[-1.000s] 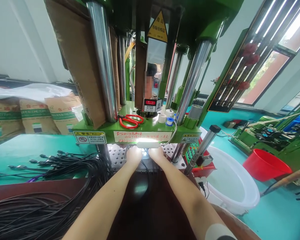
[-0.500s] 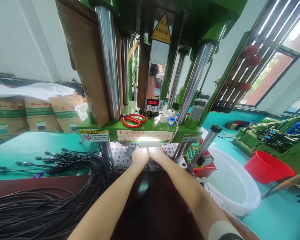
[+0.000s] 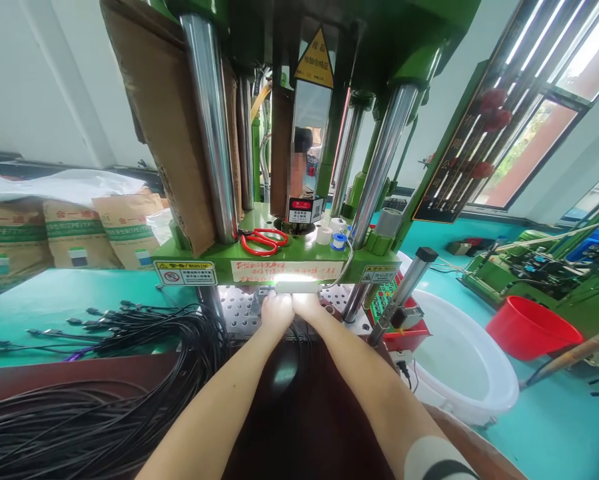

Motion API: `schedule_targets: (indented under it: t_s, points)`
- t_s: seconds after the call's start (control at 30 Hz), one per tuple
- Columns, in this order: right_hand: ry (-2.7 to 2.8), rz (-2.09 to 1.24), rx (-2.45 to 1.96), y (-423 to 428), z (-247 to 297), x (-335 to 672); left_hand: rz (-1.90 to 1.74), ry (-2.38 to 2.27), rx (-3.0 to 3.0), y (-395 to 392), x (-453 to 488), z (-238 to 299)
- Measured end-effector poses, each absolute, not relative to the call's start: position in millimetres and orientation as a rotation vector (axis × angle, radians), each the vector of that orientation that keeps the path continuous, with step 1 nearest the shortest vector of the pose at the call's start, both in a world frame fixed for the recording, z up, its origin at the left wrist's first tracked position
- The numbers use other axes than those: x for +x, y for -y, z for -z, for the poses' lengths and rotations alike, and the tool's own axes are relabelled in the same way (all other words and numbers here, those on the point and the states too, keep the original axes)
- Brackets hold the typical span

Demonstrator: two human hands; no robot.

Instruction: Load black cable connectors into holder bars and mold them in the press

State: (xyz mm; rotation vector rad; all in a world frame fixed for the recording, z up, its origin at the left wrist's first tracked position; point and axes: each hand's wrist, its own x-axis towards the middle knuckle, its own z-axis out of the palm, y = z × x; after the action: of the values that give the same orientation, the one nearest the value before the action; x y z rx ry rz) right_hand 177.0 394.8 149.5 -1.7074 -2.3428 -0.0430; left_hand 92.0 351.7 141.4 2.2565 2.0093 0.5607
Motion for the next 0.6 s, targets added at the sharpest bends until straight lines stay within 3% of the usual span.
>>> schedule_targets:
  t_s: [0.6]
  points:
    - [2.318,0.003,-1.800,-383.0,-149.7,162.7,-0.772,-2.075,2.041,-346.6,69.9,-135.3]
